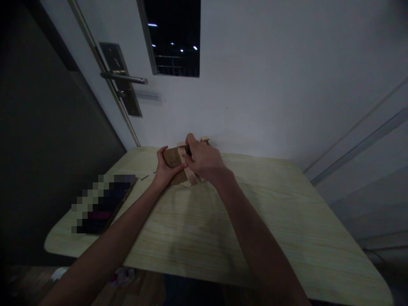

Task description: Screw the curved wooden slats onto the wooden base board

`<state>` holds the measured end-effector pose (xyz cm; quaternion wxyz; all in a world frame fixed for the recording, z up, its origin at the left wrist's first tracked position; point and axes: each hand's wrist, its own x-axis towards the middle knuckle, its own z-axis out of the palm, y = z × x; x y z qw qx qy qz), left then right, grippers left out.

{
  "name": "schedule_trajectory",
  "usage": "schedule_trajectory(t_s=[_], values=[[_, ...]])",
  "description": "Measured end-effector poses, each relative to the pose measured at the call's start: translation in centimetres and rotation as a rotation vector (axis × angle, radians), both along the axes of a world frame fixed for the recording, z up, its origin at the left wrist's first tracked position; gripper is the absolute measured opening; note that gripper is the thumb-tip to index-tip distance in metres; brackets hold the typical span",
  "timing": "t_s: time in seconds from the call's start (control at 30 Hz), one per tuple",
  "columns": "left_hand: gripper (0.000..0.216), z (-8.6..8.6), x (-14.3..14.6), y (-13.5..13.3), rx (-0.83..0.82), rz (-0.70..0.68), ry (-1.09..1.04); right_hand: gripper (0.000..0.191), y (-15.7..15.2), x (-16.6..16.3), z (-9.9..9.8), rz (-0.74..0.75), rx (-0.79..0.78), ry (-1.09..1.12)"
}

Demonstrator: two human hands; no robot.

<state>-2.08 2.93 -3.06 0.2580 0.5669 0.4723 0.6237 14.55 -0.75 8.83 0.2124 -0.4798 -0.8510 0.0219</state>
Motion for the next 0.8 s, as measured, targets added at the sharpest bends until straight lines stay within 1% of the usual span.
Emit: schedule_trajectory(t_s=[0.1,0.17,0.33,0.43,0.5,0.67,0.8], values=[[0.099,0.0,-0.1,0.0,0.008,0.005,0.013,0.028,0.3,0.2,-0.3,0.129,-0.018,0.073],[0.098,-0.1,-0.1,0.1,0.011,0.007,0.017,0.025,0.4,0.1,-0.4,0.164,-0.023,0.082],[0.098,-0.2,-0.2,0.1,0.008,0.006,0.025,0.014,0.5,-0.1,-0.3,0.031,0.013,-0.017],[0.098,-0.1,-0.1,0.0,0.016,0.005,0.036,0.020,0.8,0.0,-0.3,-0.023,0.063,-0.052],[0.098,0.0,-0.1,-0.1,0.023,0.005,0.051,0.022,1.0,0.0,-0.4,-0.028,0.069,-0.055],[0.097,0.1,-0.1,-0.1,0.031,-0.006,0.068,0.017,1.1,0.0,-0.4,0.013,0.050,-0.027],[0.097,-0.1,-0.1,0.0,0.029,-0.003,0.068,0.022,0.9,0.4,-0.4,0.024,0.034,-0.037]])
